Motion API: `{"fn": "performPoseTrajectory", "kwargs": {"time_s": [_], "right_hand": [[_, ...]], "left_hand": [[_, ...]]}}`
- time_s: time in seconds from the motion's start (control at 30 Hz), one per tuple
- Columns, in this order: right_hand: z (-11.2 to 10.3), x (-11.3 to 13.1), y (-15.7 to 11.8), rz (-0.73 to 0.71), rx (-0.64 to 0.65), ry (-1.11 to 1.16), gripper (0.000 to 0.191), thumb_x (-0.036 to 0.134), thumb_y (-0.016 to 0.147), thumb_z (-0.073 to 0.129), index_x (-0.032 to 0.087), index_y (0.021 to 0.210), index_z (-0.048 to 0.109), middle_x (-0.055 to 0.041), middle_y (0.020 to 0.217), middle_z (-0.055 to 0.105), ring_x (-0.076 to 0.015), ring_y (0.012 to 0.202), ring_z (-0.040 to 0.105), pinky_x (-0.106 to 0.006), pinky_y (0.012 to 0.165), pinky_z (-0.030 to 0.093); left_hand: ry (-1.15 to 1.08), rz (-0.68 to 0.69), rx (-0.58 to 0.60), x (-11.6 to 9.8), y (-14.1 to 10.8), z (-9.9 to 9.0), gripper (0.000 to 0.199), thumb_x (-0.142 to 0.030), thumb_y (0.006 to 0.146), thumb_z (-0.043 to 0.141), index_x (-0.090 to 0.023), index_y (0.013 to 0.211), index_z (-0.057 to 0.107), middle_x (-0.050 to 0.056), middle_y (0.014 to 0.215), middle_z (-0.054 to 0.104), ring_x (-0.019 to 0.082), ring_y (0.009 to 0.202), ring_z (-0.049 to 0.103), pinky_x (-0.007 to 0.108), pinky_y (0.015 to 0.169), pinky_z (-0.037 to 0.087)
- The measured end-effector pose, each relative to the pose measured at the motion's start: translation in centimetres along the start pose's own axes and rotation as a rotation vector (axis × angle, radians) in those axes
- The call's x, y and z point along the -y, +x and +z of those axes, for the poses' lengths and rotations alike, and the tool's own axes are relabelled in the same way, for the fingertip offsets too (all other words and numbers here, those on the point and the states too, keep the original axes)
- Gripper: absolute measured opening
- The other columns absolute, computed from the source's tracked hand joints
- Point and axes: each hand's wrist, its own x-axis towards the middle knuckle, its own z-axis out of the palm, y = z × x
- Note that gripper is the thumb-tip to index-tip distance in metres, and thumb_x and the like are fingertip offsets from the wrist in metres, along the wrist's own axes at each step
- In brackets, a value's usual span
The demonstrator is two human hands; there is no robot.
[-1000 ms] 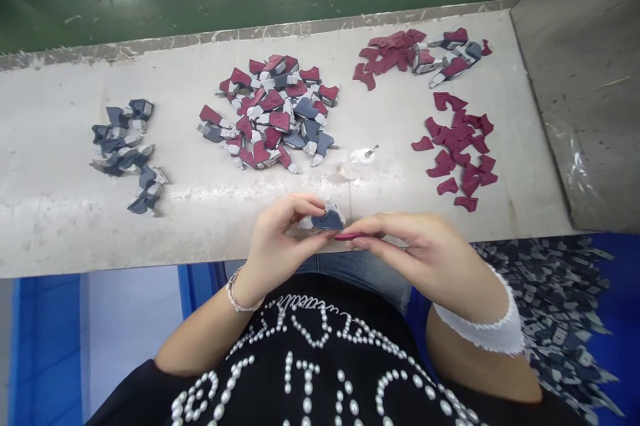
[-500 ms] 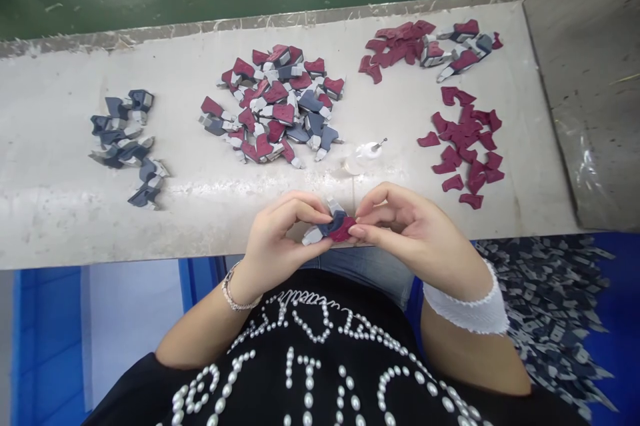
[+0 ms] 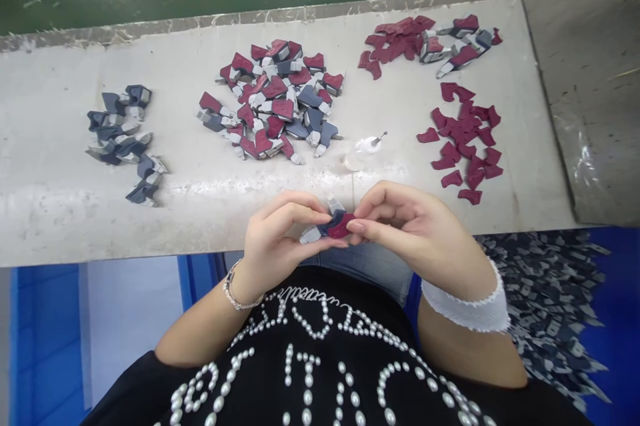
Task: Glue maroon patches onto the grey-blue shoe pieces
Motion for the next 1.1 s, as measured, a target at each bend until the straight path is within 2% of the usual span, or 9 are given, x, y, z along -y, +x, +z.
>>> {"fn": "performPoseTrajectory", "kwargs": {"time_s": [0.2, 0.33, 0.47, 0.63, 0.73, 0.9, 1.1], "right_hand": [[0.2, -0.3, 0.4, -0.006, -0.001, -0.013, 0.015, 0.025, 0.087, 0.076, 0.021, 0.082, 0.063, 0.0034, 0.073, 0.074, -0.0122, 0.072, 0.071, -0.021, 0.069, 0.057], [0.2, -0.3, 0.7, -0.004, 0.042, -0.029, 0.017, 0.028, 0.088, 0.075, 0.021, 0.08, 0.062, 0.0019, 0.071, 0.072, -0.014, 0.07, 0.07, -0.025, 0.067, 0.055], [-0.2, -0.5, 1.2, 0.021, 0.094, 0.021, 0.022, 0.027, 0.084, 0.078, 0.021, 0.076, 0.059, 0.0043, 0.069, 0.066, -0.0125, 0.068, 0.065, -0.025, 0.065, 0.053], [-0.9, -1.6, 2.1, 0.017, 0.248, 0.108, 0.021, 0.027, 0.085, 0.077, 0.022, 0.098, 0.061, 0.0046, 0.078, 0.064, -0.0124, 0.074, 0.061, -0.027, 0.071, 0.051], [-0.8, -1.8, 2.3, -0.035, 0.316, 0.149, 0.014, 0.025, 0.088, 0.073, 0.02, 0.098, 0.065, 0.0032, 0.084, 0.063, -0.0116, 0.078, 0.06, -0.026, 0.075, 0.051], [-0.4, -1.0, 1.6, -0.105, 0.283, 0.091, 0.008, 0.023, 0.089, 0.072, 0.021, 0.088, 0.065, 0.0043, 0.079, 0.062, -0.0113, 0.073, 0.06, -0.025, 0.07, 0.05], [0.0, -0.4, 0.4, -0.166, 0.208, -0.207, 0.012, 0.032, 0.099, 0.059, 0.02, 0.097, 0.061, -0.0012, 0.09, 0.064, -0.016, 0.082, 0.06, -0.03, 0.074, 0.049]], "left_hand": [[0.044, 0.055, -0.008, -0.2, 0.1, -0.1, 0.034, -0.027, 0.072, 0.088, -0.02, 0.097, 0.066, 0.002, 0.093, 0.069, 0.014, 0.082, 0.07, 0.028, 0.072, 0.064], [0.016, 0.063, 0.008, -0.2, 0.1, -0.2, 0.033, -0.024, 0.072, 0.088, -0.018, 0.097, 0.067, 0.002, 0.093, 0.069, 0.014, 0.082, 0.07, 0.027, 0.073, 0.064], [-0.007, 0.072, 0.004, -0.2, 0.2, -0.3, 0.031, -0.024, 0.073, 0.087, -0.019, 0.097, 0.068, 0.002, 0.092, 0.069, 0.013, 0.081, 0.07, 0.026, 0.072, 0.064], [-0.016, 0.085, 0.007, -0.6, 0.5, -0.5, 0.028, -0.028, 0.074, 0.087, -0.02, 0.093, 0.069, 0.0, 0.089, 0.07, 0.013, 0.076, 0.071, 0.026, 0.069, 0.065], [-0.043, 0.085, 0.018, -0.7, 0.6, -0.5, 0.027, -0.026, 0.073, 0.088, -0.019, 0.091, 0.069, 0.001, 0.087, 0.071, 0.012, 0.076, 0.072, 0.024, 0.069, 0.065], [-0.063, 0.084, 0.024, -0.8, 0.2, -0.6, 0.027, -0.025, 0.071, 0.089, -0.02, 0.091, 0.07, 0.0, 0.087, 0.071, 0.013, 0.074, 0.073, 0.024, 0.069, 0.066], [-0.081, 0.064, -0.003, -0.7, 0.1, -0.7, 0.028, -0.022, 0.07, 0.09, -0.018, 0.091, 0.071, 0.001, 0.087, 0.072, 0.013, 0.074, 0.073, 0.024, 0.066, 0.067]]}}
